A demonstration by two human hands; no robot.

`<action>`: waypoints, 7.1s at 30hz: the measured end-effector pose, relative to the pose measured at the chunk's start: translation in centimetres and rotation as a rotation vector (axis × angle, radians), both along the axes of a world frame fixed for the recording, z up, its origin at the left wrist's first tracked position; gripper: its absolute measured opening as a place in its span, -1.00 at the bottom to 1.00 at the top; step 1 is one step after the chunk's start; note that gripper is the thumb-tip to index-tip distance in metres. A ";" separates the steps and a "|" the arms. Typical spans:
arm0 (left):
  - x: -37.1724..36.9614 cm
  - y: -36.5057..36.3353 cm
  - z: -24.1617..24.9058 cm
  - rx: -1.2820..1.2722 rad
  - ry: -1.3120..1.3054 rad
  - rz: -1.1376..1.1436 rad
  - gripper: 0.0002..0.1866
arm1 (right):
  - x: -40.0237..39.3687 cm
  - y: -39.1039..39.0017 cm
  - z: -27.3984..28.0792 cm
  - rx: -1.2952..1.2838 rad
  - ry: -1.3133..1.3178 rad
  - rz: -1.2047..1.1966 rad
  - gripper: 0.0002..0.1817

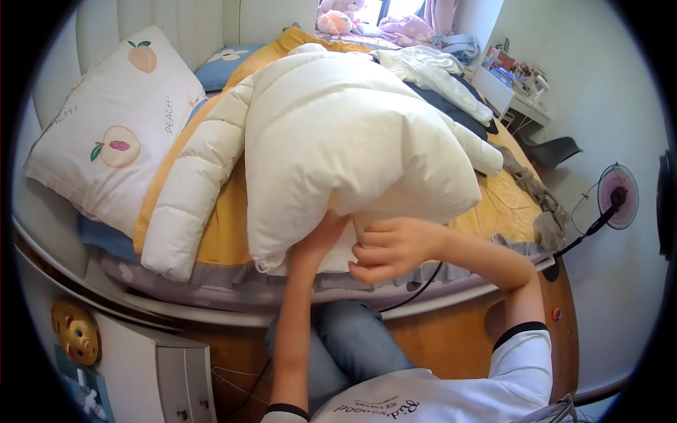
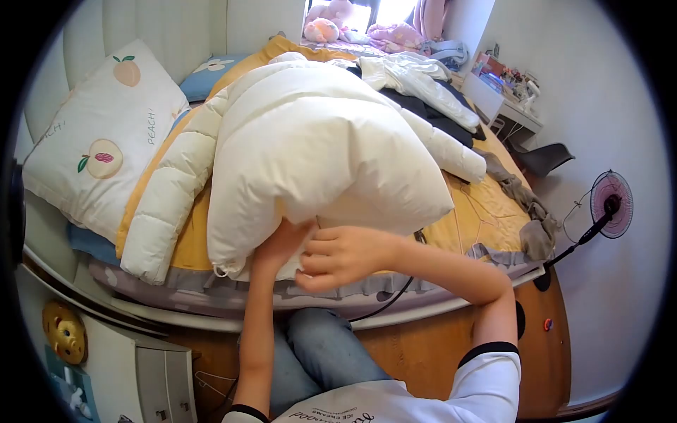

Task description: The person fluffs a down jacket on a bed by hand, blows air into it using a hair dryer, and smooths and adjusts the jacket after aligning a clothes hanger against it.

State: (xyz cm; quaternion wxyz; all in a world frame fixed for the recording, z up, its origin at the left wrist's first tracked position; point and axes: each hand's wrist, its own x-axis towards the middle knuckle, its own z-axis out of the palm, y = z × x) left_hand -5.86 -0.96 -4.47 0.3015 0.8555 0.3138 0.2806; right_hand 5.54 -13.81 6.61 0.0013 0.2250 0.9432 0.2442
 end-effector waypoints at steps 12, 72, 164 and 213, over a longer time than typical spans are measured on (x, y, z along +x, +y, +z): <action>-3.0 -0.1 -9.0 0.347 0.214 0.164 -0.28 | 9.5 4.3 -14.1 -0.411 0.777 -0.969 -0.35; -4.2 -5.5 -10.2 -1.569 -1.260 -0.240 -0.54 | 2.5 3.0 -9.1 -0.406 1.061 -0.904 -0.39; -0.5 0.5 -11.6 -0.734 -1.272 0.204 -0.73 | -2.7 8.8 -11.0 -0.405 0.783 -1.076 -0.58; -2.1 2.8 -14.1 -1.201 -1.335 0.178 -0.51 | -3.5 8.9 -11.4 -0.392 1.267 -0.594 -0.54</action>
